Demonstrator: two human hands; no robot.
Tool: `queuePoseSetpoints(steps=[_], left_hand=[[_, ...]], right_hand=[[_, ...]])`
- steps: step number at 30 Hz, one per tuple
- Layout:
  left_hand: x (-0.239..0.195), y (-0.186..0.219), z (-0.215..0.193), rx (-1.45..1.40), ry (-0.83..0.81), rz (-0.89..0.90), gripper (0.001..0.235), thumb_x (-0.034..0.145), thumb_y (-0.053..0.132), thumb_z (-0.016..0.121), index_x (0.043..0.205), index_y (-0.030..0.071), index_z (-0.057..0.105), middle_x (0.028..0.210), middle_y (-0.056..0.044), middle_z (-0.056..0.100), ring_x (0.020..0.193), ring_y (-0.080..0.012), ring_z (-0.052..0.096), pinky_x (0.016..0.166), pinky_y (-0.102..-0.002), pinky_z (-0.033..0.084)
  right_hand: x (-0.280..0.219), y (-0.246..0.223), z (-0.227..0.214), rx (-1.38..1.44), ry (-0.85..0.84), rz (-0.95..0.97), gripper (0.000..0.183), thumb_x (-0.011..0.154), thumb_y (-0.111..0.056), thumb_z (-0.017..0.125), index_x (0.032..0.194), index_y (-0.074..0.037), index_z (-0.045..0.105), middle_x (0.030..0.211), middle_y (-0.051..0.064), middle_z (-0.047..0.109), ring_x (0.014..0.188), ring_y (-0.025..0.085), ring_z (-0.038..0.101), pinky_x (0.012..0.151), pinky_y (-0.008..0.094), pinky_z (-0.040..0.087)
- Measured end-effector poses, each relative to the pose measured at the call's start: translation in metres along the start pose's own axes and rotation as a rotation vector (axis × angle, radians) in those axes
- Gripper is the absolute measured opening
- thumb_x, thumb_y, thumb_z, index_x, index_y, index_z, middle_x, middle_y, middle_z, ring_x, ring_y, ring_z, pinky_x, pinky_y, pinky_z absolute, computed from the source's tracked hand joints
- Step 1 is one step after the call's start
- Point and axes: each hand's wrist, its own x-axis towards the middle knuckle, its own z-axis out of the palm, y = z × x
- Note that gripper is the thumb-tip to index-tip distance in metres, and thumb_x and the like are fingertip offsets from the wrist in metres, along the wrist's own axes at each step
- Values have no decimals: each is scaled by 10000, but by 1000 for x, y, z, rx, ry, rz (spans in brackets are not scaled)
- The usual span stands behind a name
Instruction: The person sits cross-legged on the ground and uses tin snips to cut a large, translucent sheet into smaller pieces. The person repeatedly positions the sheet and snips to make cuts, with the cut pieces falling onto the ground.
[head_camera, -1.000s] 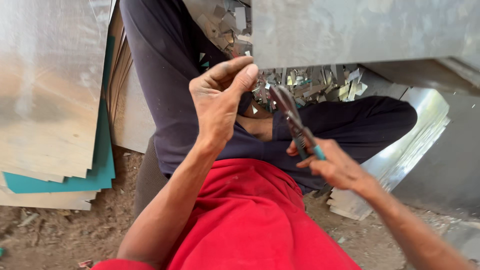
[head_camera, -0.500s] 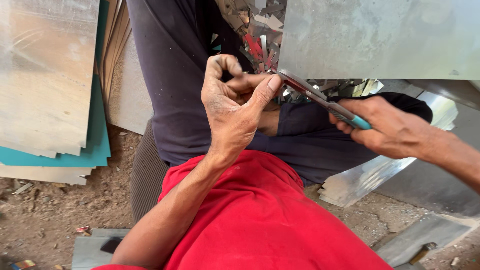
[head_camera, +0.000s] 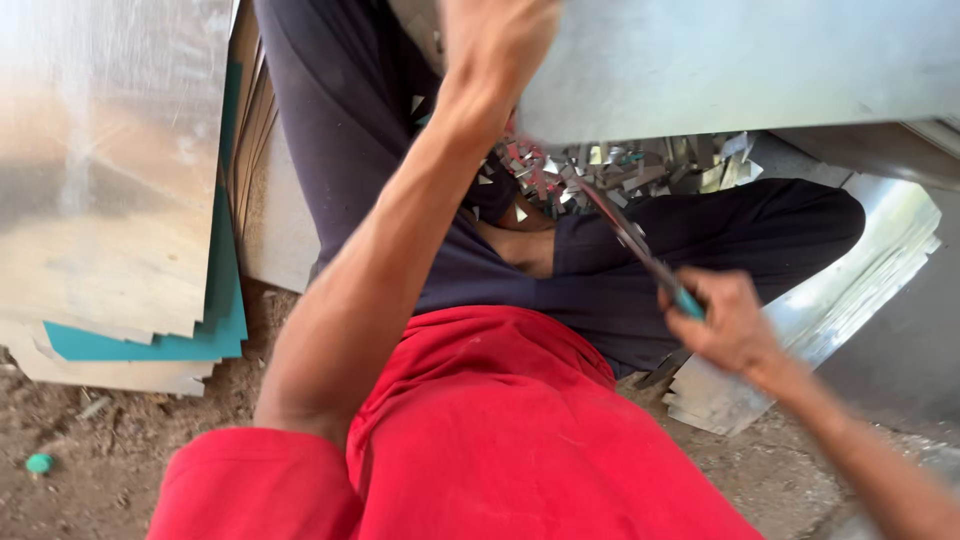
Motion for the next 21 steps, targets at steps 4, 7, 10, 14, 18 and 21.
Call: queuePoseSetpoints(steps=[4,7,10,14,18,21], left_hand=[[-95,35,24,-258,250,65,479,1142,263,601,714,55,545,598,13,472,535,-120,399,562,-315,350],[-150,66,72,-513,-185,-513,563,1027,247,730,604,-58,520,598,-36,509,542,-112,520,561,-289,550],[-155,65,88,-791,-256,-464,243,940,223,713,892,-14,712,778,-30,732,691,-117,730,647,-268,580],[-145,39,19,-788,-251,-395,271,980,204,737,1091,-42,718,935,-84,766,835,-151,749,735,-290,601],[-133,33,-22,-739,-381,-348,253,1023,149,731,1162,-62,734,977,-127,784,875,-160,748,820,-288,616],[-128,34,-22,-831,-429,-386,227,1026,114,722,1158,-70,721,1008,-141,776,898,-167,753,861,-306,637]], right_hand=[[-53,16,71,580,122,345,163,721,-76,521,774,-4,657,639,69,638,547,162,595,488,329,494],[-76,6,92,530,147,426,177,766,-55,468,760,15,631,624,90,614,561,185,582,532,348,473],[-83,-18,81,401,118,426,221,743,-84,464,857,5,631,658,107,625,566,206,582,567,364,492],[-67,-50,55,549,48,341,509,628,-176,510,1110,-29,583,918,68,702,632,202,606,613,361,574],[-40,-58,48,615,-41,241,517,635,-195,479,1096,5,599,896,125,668,804,203,641,667,381,569],[-32,-64,37,508,-84,253,443,666,-138,475,1070,-4,599,867,120,641,799,211,631,698,388,559]])
